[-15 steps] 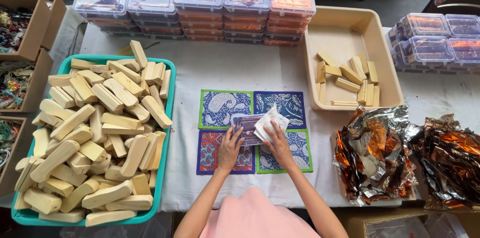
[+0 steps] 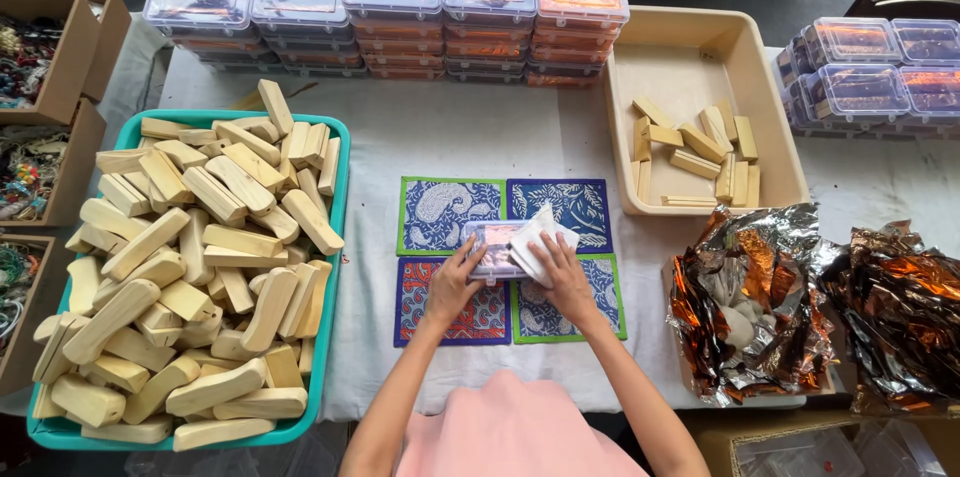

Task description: The person wipes a plastic container with a cloth, places a copper foil sheet inside, closes the lid, and stacks it. Then the person wipes several wooden blocks with the cloth, stacks them, and wraps the stack in a copper foil sheet.

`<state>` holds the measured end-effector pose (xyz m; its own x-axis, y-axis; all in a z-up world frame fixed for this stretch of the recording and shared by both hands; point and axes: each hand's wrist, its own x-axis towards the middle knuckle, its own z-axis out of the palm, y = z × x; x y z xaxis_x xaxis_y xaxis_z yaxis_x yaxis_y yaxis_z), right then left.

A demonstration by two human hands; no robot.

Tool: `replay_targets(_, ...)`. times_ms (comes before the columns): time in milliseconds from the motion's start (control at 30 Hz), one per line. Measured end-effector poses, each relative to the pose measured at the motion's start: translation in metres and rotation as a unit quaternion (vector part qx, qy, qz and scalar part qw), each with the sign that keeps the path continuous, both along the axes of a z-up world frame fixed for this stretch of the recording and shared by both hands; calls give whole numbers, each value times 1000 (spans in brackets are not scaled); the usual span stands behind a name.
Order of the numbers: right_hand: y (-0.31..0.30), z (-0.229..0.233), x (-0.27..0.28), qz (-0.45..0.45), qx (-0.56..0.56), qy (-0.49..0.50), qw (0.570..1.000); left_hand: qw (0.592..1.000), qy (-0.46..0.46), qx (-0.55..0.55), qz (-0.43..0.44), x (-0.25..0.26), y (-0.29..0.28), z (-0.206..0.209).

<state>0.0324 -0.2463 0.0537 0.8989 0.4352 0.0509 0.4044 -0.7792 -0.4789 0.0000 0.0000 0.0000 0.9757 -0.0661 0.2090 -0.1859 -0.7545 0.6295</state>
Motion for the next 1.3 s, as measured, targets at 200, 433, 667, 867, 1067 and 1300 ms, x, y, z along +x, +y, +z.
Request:
replay_targets(200, -3, 14, 21, 3, 15, -133, 991, 995, 94, 23, 3, 40, 18, 50)
replay_targets(433, 0, 36, 45, 7, 41, -77, 996, 987, -119, 81, -74, 48, 21, 52)
replay_targets(667, -2, 40, 61, 15, 51, -53, 997, 985, -126, 93, -70, 58, 22, 49)
replay_targets(867, -2, 31, 58, 0, 56, -61, 997, 983, -123, 113, -70, 58, 20, 48)
replay_targets(1067, -7, 11, 38, -62, 96, 84, 990, 987, -123, 82, -68, 33, 20, 40)
replay_targets(1300, -23, -7, 39, -27, 226, 153, 962, 983, -131, 100, -80, 27, 23, 53)
